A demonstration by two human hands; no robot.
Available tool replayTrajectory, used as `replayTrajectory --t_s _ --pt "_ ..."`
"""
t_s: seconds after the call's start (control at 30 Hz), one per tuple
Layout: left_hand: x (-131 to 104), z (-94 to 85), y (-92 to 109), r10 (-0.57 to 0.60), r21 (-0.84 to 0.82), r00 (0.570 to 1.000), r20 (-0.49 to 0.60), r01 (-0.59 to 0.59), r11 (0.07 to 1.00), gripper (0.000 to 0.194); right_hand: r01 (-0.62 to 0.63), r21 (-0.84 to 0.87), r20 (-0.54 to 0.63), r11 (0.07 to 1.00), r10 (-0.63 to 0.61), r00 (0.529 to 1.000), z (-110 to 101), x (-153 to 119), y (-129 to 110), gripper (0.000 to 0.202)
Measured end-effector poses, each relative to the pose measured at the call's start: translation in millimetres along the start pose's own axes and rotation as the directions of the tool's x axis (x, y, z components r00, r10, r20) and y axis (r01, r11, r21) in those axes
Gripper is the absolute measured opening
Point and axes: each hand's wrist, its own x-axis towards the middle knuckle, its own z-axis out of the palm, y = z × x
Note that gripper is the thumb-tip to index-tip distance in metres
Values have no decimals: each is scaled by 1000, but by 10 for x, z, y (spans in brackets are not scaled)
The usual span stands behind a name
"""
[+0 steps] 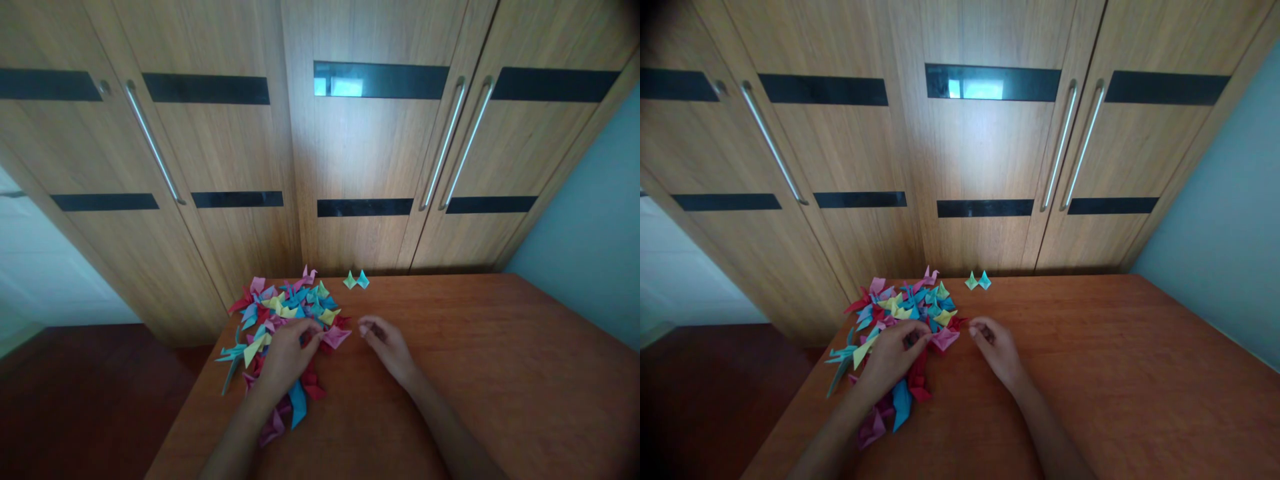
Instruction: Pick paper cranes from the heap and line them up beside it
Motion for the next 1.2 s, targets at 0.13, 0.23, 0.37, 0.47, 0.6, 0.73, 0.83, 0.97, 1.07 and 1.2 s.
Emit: replayTrajectory --t_s 0.13,0.23,0.37,0.47,0.6,0.73,0.83,0.97,1.07,1.2 --pt "-9 61 35 -6 -65 1000 -25 4 998 11 28 19 88 999 -29 996 134 -68 -143 31" --pt "-19 107 68 -6 -126 1000 -27 3 992 12 65 3 102 998 -65 993 173 -76 -165 24" --pt "-14 150 78 -16 -216 998 -67 1 976 11 47 60 85 997 -52 995 151 -58 -171 23" --pt "-8 182 56 -34 -285 999 -28 25 958 14 27 114 68 993 -35 997 126 -53 -199 24" --pt "-9 221 24 -78 -303 997 25 82 949 10 -9 144 76 989 -3 997 114 -60 -194 27" --pt "-14 219 32 -75 -305 997 37 83 949 12 -59 179 97 982 42 994 113 -63 -130 32" --pt "-16 207 46 -62 -318 998 13 63 946 17 -71 191 101 979 52 994 101 -58 -117 32" --pt "-10 220 35 -107 -386 994 -18 91 918 23 -112 213 105 971 91 990 68 -48 -142 34" --pt "-8 230 30 -114 -477 994 6 103 873 22 -126 248 121 961 98 988 41 -46 -144 33" --pt "-16 221 52 -108 -521 992 66 126 844 19 -126 290 133 949 90 987 22 -53 -155 31"
